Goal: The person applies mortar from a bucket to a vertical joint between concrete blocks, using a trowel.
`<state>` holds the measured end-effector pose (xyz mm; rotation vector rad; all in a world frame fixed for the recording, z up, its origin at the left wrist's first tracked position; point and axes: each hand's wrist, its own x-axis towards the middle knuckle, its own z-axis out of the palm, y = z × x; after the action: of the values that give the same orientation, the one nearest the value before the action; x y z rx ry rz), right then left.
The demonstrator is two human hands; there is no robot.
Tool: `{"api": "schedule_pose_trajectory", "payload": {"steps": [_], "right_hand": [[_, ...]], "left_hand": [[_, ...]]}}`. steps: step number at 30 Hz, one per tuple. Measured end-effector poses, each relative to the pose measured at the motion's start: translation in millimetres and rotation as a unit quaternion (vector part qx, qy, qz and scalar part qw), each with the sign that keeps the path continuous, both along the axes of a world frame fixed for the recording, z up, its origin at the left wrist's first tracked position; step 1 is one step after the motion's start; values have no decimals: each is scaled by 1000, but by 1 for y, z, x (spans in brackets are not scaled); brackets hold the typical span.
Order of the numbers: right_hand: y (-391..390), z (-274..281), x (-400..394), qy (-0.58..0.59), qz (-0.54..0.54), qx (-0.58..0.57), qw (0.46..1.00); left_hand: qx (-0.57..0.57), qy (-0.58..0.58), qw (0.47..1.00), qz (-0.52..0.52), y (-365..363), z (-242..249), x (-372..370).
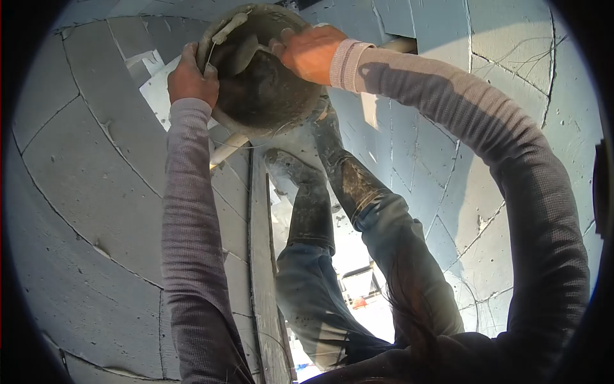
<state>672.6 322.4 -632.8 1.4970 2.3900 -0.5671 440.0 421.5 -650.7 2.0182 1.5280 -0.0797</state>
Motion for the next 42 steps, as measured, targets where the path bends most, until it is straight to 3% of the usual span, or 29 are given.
{"api": "schedule_pose_trajectory", "payload": {"steps": [3,5,7,9,11,15,17,18,19,21,23,25,27,31,33,34,35,37,38,40,42], "right_hand": [[-11,-29,-6,-58,9,-82,995],[-45,-41,5,2,37,-28,999],[-45,-24,11,-6,-4,-211,978],[-33,-17,23,-10,-20,-167,986],[-21,-12,31,-92,-22,-13,995],[-4,-29,25,-128,-9,42,991],[-6,-38,12,-177,80,7,981],[-4,-55,14,-255,209,-16,944],[-3,-66,20,-255,207,-17,944],[-9,-79,33,-93,213,-138,963],[-15,-83,37,-59,200,-111,972],[-16,-78,39,-24,185,-81,979],[-14,-63,31,97,72,-175,977],[-19,-105,8,44,93,-192,976],[-39,-154,12,38,206,-178,962],[-32,-100,7,97,-14,-260,961],[-46,-97,3,97,-14,-263,960],[-69,-100,0,236,-127,-196,943],[-75,-101,-9,239,-127,-198,942],[-80,-102,-30,238,-189,-304,903],[-89,-94,-44,270,-226,-319,880]], "left_hand": [[10,35,999,-27,1,9,24],[-7,35,999,-11,2,6,24],[2,25,1000,-11,2,5,22],[-25,49,998,-12,3,8,25],[-17,63,998,-27,2,13,35],[-40,93,994,-48,11,16,75],[-32,106,991,-69,13,11,90],[-33,103,990,-91,12,11,92],[-26,98,989,-109,14,11,95],[-14,84,987,-135,2,12,90],[1,75,986,-152,-6,9,70],[29,-62,990,-120,2,0,41],[27,-82,987,-133,6,-1,15],[32,-118,977,-173,-5,-8,-17],[14,-110,978,-176,-10,-8,-21],[17,-129,977,-170,-11,-9,-18],[18,-148,975,-162,-14,-9,-16],[25,-161,976,-145,-15,-7,-11],[30,-170,976,-129,-17,-5,-13],[33,-173,978,-111,-20,-8,-23],[35,-174,979,-100,-27,-11,-34]]}}
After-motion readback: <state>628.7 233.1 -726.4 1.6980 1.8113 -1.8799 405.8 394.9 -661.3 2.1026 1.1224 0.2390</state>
